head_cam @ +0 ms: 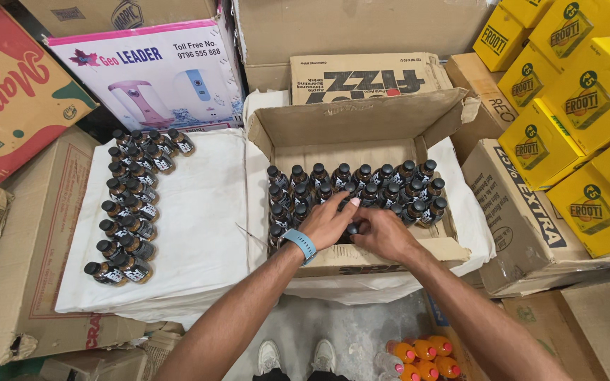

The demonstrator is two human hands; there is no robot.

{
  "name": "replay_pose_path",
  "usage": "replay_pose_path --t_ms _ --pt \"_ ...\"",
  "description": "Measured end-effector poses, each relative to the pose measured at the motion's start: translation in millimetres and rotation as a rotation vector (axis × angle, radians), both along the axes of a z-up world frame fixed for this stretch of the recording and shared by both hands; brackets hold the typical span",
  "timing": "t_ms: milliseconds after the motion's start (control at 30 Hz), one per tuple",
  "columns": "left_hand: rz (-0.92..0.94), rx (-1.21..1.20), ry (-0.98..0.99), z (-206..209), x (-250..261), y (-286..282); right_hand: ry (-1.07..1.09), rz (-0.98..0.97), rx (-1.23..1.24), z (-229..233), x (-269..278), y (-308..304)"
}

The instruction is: The person repeatedly picks up small dark bottles from a white cloth and places them into a cardboard box, arranging them in neat rows. The person continues this process throughout the clip, filling the box with the bottles.

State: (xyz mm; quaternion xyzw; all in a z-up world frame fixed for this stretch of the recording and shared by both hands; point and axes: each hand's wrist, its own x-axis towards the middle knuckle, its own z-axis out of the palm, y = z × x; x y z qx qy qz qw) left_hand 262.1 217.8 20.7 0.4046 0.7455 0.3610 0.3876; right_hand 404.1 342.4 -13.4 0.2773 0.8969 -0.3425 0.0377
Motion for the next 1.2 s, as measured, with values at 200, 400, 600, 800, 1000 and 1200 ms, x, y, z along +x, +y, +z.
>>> replay_pose_path --t_ms 200,400,600,800,1000,1200 --pt "-0.008 0.012 -0.003 6.0 -0.4 -2.3 0.068 0.037 -0.052 -17.1 -1.9 5.7" --pt "-0.02 0.002 -0.007 3.1 -3.7 0.0 0.094 0.058 -0.145 2.4 1.2 5.6" --pt "0.009 0.045 -0.054 11.6 -1.4 -5.1 0.096 0.058 -0.221 22.7 1.5 3.5" --pt "-0.002 0.089 -0.009 13.8 -5.3 -6.1 0.163 -0.053 -0.254 34.7 -6.3 4.9" --pt "0.113 0.177 -0.041 1.5 -37.6 -23.4 0.376 -0.116 -0.309 36.7 -30.6 3.7" --pt "0.21 0.167 0.061 15.8 -76.5 -60.4 0.406 -0.063 -0.249 49.3 -76.7 -26.6"
